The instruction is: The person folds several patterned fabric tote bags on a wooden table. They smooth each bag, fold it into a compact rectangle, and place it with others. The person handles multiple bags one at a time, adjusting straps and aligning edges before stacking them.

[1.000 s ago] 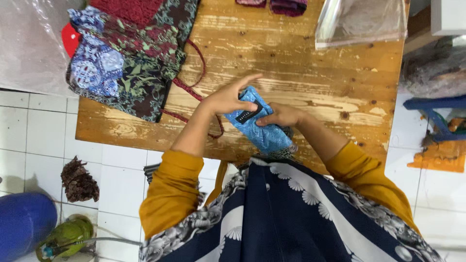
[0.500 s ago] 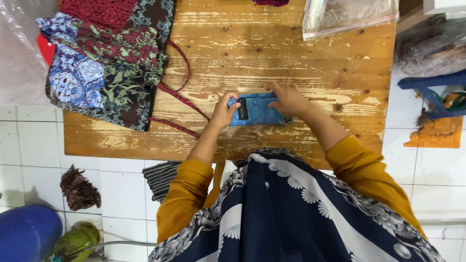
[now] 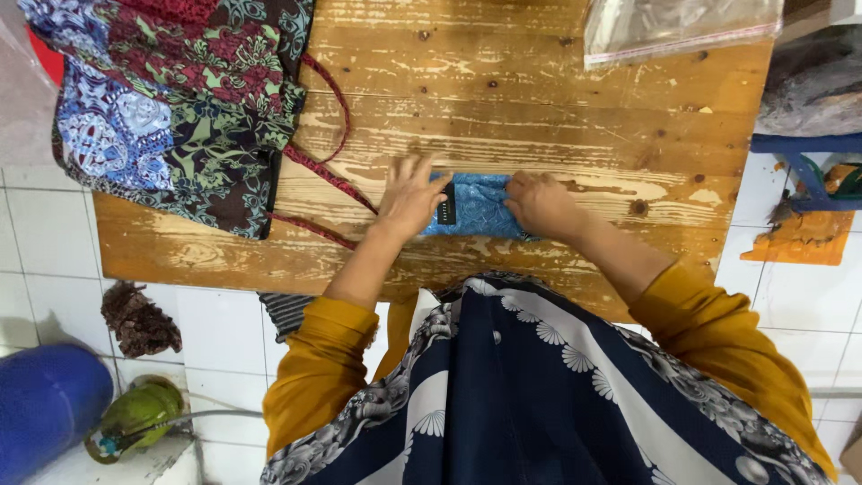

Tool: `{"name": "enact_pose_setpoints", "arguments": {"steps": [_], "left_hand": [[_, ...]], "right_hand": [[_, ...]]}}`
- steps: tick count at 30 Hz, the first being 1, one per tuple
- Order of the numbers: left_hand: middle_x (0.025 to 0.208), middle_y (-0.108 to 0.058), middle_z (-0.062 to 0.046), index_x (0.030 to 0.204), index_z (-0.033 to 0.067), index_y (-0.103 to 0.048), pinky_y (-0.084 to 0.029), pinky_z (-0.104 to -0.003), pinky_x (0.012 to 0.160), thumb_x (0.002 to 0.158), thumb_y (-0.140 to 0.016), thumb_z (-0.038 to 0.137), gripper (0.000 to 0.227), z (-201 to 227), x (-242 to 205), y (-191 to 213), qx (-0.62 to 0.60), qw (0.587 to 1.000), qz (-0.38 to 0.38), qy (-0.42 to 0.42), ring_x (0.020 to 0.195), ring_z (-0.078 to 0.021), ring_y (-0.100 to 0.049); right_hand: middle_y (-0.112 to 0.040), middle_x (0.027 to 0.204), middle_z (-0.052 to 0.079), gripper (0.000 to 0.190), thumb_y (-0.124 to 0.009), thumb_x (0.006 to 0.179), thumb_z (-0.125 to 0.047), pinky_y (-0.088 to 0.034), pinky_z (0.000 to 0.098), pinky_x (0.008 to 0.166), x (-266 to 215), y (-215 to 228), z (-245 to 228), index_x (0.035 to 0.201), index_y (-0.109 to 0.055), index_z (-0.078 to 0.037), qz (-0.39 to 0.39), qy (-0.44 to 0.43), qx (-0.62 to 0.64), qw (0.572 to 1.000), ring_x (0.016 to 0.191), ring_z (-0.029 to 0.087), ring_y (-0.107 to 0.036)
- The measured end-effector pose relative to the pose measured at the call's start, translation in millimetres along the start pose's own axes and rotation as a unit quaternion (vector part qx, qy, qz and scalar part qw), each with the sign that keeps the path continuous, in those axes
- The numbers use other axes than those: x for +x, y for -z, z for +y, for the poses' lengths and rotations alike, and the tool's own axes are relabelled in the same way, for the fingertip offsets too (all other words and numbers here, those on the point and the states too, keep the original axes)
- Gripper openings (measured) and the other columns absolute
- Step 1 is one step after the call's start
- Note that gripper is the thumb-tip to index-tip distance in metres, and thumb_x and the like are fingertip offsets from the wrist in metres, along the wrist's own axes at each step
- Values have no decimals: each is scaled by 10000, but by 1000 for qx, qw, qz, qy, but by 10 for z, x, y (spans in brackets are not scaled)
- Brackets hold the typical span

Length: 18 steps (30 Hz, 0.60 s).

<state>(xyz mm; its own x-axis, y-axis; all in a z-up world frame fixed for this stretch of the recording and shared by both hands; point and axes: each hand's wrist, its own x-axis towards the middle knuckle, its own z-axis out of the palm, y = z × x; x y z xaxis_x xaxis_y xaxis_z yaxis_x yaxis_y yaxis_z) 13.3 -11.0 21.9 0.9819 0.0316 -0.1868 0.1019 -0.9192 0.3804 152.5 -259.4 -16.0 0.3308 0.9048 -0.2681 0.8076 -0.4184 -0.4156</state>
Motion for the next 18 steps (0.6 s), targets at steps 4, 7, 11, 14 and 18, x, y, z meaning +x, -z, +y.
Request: {"name": "enact_pose_setpoints", "arguments": {"steps": [4, 7, 11, 14, 18], "left_hand": [[1386, -608, -57, 1171, 119, -682, -375, -479, 1149, 991, -693, 295, 252, -63, 78, 78, 3, 996, -90, 0, 1370, -277, -473], [1141, -695, -149, 1014, 108, -696, -361, -547, 1064, 915, -719, 314, 230, -145, 173, 101, -54, 996, -76, 14, 1306, -394, -500], [1075, -714, -207, 1079, 63, -677, -495, -510, 894, 1023, -627, 339, 286, -283, 319, 20, -174, 971, -149, 75, 1033, -404, -658], [1030, -740, -210, 1042, 52, -718, -523, -487, 865, 1054, -608, 330, 299, -411, 382, -112, -168, 970, -166, 57, 979, -397, -689], [1024, -754, -185, 1147, 83, -709, -548, -421, 839, 971, -646, 282, 273, -547, 369, -303, -311, 936, -157, 55, 940, -338, -731]], "right_hand": [[-611, 1061, 169, 297, -631, 988, -313, -501, 461, 856, -55, -94, -73, 1010, -660, -18, 50, 4, -43, 998, 926, 305, -630], [-611, 1032, 147, 264, -653, 964, -304, -488, 462, 868, -71, -72, -76, 974, -644, -40, 89, -2, -12, 996, 932, 320, -620], [-625, 951, 140, 262, -647, 977, -302, -481, 455, 892, -86, -9, -70, 931, -627, -44, 129, 31, -34, 991, 924, 316, -625], [-639, 879, 141, 288, -633, 1001, -326, -479, 461, 892, -76, 2, -88, 912, -618, -52, 109, 21, -47, 993, 904, 312, -633], [-697, 928, 148, 303, -620, 1008, -341, -470, 484, 877, -85, -7, -20, 1047, -643, -42, 66, -7, 15, 998, 948, 329, -655]]}}
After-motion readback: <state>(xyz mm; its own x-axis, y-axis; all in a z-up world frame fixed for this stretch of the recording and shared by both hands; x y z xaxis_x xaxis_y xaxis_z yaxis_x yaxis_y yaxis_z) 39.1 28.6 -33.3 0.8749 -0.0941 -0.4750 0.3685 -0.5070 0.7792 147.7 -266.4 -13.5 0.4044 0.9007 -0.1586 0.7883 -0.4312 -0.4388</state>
